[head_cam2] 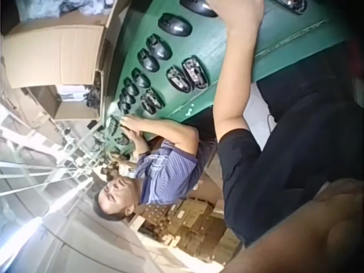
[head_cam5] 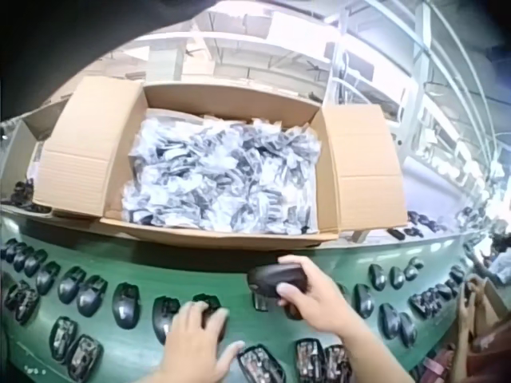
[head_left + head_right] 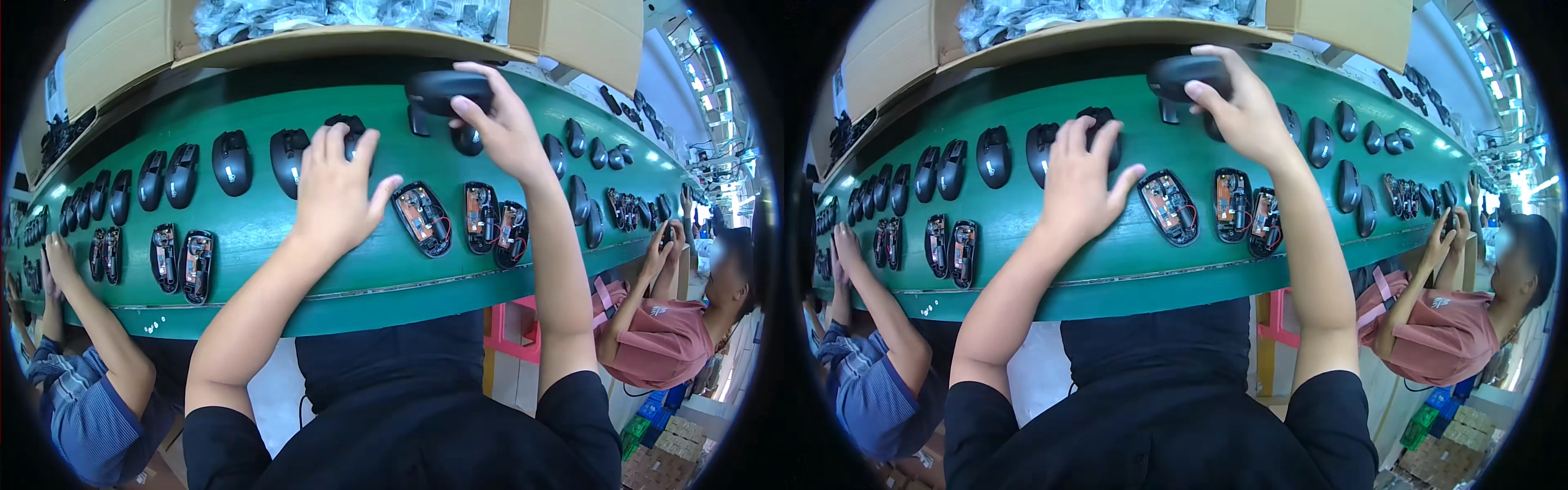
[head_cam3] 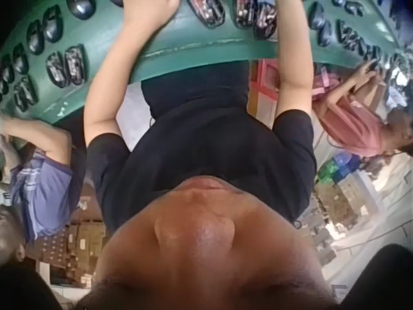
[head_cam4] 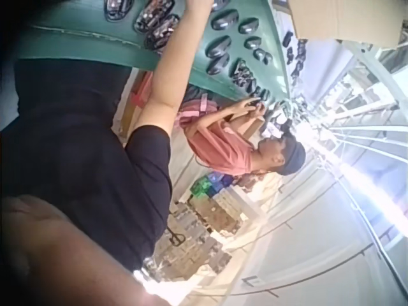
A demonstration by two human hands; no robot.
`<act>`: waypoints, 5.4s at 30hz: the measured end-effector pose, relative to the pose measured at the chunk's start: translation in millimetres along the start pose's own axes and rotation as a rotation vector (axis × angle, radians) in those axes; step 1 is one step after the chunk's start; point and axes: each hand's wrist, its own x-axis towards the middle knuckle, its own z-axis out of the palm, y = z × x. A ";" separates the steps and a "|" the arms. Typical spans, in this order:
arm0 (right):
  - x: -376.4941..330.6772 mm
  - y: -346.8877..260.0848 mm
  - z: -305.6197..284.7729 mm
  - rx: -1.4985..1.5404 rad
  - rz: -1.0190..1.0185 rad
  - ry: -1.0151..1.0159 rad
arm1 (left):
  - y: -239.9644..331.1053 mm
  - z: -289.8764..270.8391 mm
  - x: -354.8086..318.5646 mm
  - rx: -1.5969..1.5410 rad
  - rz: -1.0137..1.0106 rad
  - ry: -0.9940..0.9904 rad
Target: The person assembles computer mouse casings on an assembly line by fitting plastic parts into mouse top shells by hand, unpacking small components from plastic pouches, and inserting them into the mouse shells.
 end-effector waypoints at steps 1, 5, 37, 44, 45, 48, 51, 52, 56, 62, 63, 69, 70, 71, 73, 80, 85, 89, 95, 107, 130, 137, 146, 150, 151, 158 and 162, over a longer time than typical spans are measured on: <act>16.7 7.2 5.2 0.037 0.036 -0.052 | -2.9 9.2 -3.0 0.114 0.021 -0.018; 61.4 18.3 40.8 0.251 0.154 -0.148 | -7.4 14.9 -3.3 0.076 0.096 0.009; -47.0 -51.3 60.0 0.052 0.082 -0.127 | -24.7 -11.4 -7.2 -0.434 0.189 0.282; -39.6 -61.2 83.1 0.080 0.142 -0.021 | -27.0 -13.8 -4.9 -0.439 0.161 0.354; -40.7 -61.6 86.2 0.006 0.123 -0.016 | -27.5 -15.0 -5.5 -0.429 0.132 0.350; -39.3 -69.3 91.6 -0.166 0.032 -0.015 | -28.7 -18.6 -6.4 -0.414 0.106 0.342; -38.0 -60.4 105.7 -0.436 -0.156 0.047 | -30.8 -19.1 -8.3 -0.418 0.112 0.354; -37.4 -55.8 110.5 -0.589 -0.315 0.118 | -31.2 -18.9 -7.9 -0.424 0.115 0.369; -41.6 -46.2 122.0 -0.700 -0.387 0.176 | -35.4 -18.4 -8.6 -0.422 0.104 0.382; -41.9 -40.9 119.2 -0.496 -0.162 0.115 | -38.7 -23.5 -9.1 -0.422 0.209 0.446; -40.5 -41.5 116.4 -0.041 0.026 0.073 | -40.1 -23.2 -8.7 -0.437 0.253 0.472; -52.7 -34.9 95.8 0.984 0.310 -0.189 | -46.0 -28.0 -7.9 -0.595 0.377 0.521; -56.4 -39.0 98.8 0.985 0.259 -0.168 | -45.6 -29.1 -10.4 -0.757 0.264 0.447; -59.4 -42.3 100.2 0.986 0.208 -0.148 | -44.7 -29.9 -12.5 -0.913 0.148 0.368; -62.1 -42.7 97.5 0.998 0.198 -0.161 | -44.7 -28.9 -17.6 -1.014 0.079 0.311; -71.1 -49.1 97.6 0.649 0.099 -0.270 | -44.8 -33.4 -21.0 -0.933 0.249 0.240; -74.0 -56.6 86.1 0.010 -0.644 -0.045 | -32.0 -45.4 -19.1 -0.823 0.600 0.221; -81.4 -68.6 85.0 0.018 -0.711 -0.086 | -25.8 -51.5 -26.0 -0.757 0.735 0.233; -79.4 -63.1 82.2 -0.153 -0.850 -0.076 | -26.6 -46.0 -27.1 -0.745 0.764 0.243; -89.7 -48.2 80.3 -0.072 -0.663 -0.136 | -18.5 -36.6 -32.1 -0.864 0.554 0.050; -141.9 42.6 -56.9 -0.985 0.107 0.725 | -32.9 -34.1 -26.6 -0.531 0.363 0.103; -208.8 103.7 -142.5 -1.056 0.696 0.640 | -23.2 -23.2 -28.0 -0.462 0.452 0.083; -168.4 117.1 -142.3 -1.018 0.600 0.658 | -12.2 -17.4 -31.1 -0.258 0.420 0.109; -162.6 153.9 -150.9 -0.977 0.047 0.886 | -4.3 -17.5 -30.6 -0.136 0.452 0.125; -157.5 139.0 -149.8 -1.035 0.024 0.896 | -4.8 -21.6 -32.4 -0.115 0.437 0.130; -182.2 144.3 -177.1 -0.817 0.046 0.819 | 9.3 -6.1 -29.7 0.117 0.152 0.230; -173.5 144.9 -169.0 -0.752 -0.016 0.798 | 1.3 -3.0 -32.6 0.188 -0.128 0.255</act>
